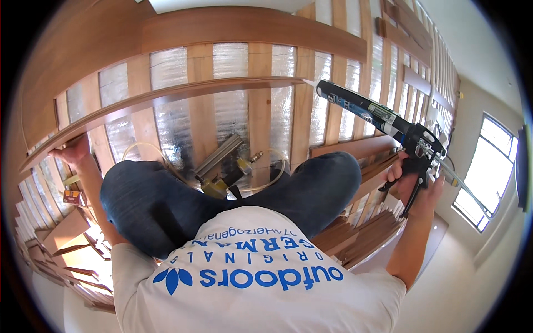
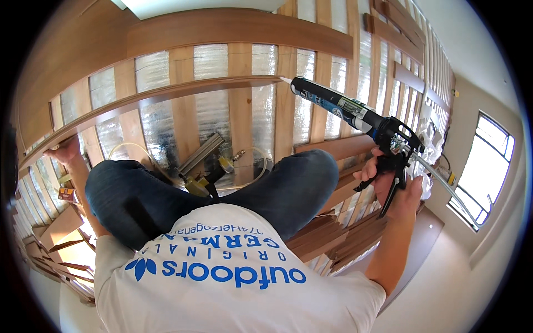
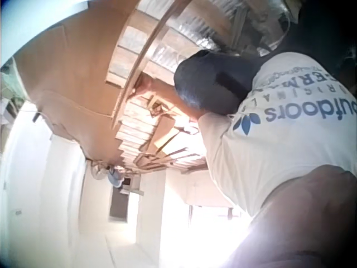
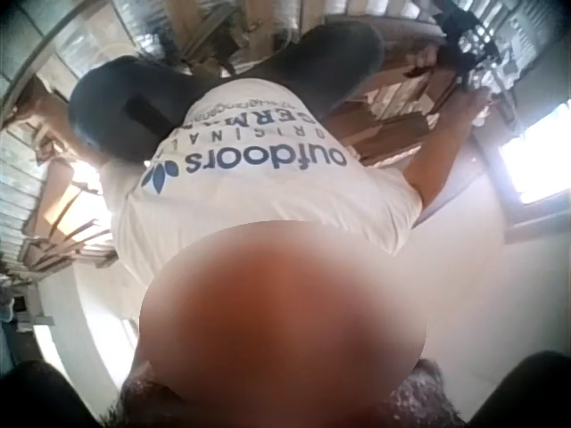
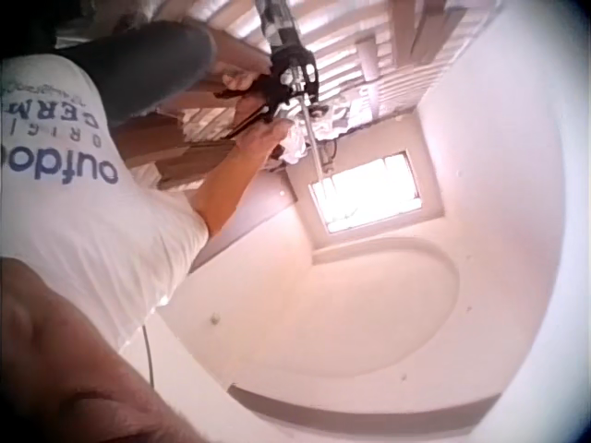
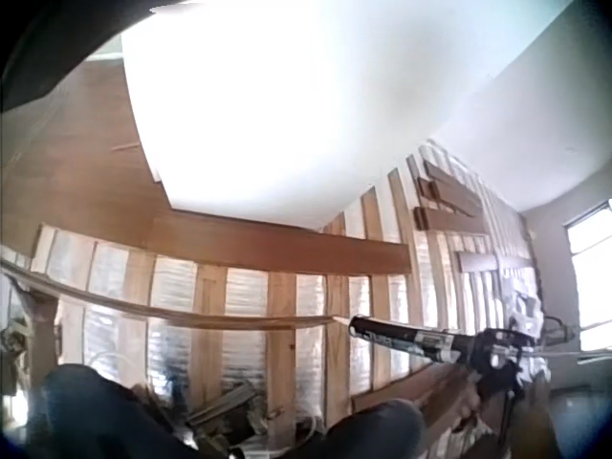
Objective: The person applies adhesive from a tube to a floor board, positions it on the floor, and uses a nail gun to secure it.
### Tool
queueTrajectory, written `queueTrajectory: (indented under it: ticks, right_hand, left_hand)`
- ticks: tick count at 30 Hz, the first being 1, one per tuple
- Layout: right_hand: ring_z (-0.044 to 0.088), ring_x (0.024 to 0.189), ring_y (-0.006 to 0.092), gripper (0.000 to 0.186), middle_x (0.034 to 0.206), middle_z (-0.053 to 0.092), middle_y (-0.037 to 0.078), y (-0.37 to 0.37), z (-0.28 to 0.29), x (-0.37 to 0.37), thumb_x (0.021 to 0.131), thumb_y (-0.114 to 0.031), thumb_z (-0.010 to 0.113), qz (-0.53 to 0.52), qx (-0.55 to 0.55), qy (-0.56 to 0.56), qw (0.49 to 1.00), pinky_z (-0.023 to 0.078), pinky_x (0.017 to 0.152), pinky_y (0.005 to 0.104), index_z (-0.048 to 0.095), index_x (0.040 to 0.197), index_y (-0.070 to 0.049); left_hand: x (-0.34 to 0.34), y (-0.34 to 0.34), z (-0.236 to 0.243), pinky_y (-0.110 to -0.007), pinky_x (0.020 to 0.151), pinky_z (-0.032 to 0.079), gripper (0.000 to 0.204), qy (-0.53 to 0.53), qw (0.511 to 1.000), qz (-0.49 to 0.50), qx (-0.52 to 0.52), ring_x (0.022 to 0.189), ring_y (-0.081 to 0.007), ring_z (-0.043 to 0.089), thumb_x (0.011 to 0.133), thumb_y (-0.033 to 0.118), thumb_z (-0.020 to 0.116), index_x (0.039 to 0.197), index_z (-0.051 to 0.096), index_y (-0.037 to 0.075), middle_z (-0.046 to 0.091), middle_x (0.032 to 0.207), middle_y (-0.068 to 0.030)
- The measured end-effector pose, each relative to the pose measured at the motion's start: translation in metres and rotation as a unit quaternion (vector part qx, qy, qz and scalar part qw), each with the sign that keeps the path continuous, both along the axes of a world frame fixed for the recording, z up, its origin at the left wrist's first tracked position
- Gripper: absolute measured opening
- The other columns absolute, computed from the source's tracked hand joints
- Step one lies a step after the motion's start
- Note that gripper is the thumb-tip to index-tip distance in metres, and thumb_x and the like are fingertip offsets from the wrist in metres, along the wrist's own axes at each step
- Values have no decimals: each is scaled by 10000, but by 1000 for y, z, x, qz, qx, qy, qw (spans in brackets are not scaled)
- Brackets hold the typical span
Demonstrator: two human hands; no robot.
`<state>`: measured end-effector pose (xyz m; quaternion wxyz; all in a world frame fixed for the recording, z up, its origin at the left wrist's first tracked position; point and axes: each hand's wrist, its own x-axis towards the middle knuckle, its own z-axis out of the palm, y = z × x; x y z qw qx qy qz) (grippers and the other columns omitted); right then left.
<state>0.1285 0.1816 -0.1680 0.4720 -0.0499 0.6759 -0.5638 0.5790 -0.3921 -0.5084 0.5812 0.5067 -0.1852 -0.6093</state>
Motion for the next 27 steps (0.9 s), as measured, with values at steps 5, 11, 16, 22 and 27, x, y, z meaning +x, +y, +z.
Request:
queueTrajectory:
  ticks: [5, 11, 16, 22, 27]
  right_hand:
    - [575, 909, 232, 752, 966, 576, 88, -5, -4, 17, 898, -495, 736, 1, 52, 64, 997, 484, 879, 447, 473, 1384, 14]
    - [574, 905, 233, 727, 968, 566, 81, -24, 14, 67, 837, -323, 801, -4, 8, 84, 996, 489, 867, 472, 454, 1410, -41]
    - [548, 843, 218, 632, 917, 520, 67, -38, -3, 78, 874, -322, 692, -60, -69, -35, 995, 498, 824, 459, 439, 1371, -26]
    - [542, 843, 208, 629, 922, 522, 63, -44, -13, 74, 886, -311, 696, -11, -75, -64, 995, 493, 816, 449, 429, 1380, -30]
    - [547, 803, 206, 584, 878, 529, 63, -43, -18, 71, 924, -305, 682, -15, -68, -59, 996, 498, 777, 443, 450, 1377, -18]
  left_hand:
    - [18, -11, -13, -597, 1141, 367, 990, 42, 999, -20, 3, 1299, -284, 559, 626, 986, 572, 1343, 655, 307, 625, 1409, 4]
    - [-2, -3, 3, -575, 1208, 269, 1064, 35, 999, -28, 0, 1390, -252, 458, 615, 968, 610, 1408, 591, 259, 571, 1458, 22]
    - [2, -3, 5, -518, 1141, 376, 972, 17, 1000, -12, 12, 1309, -252, 550, 788, 956, 405, 1368, 636, 210, 619, 1405, -45]
    - [-11, 9, 14, -576, 1212, 252, 974, 22, 999, -27, -2, 1418, -265, 450, 779, 945, 448, 1456, 571, 255, 549, 1509, 1]
    - [-9, 6, 12, -577, 1214, 246, 994, 17, 999, -32, 2, 1428, -272, 436, 785, 951, 420, 1468, 559, 243, 534, 1524, -10]
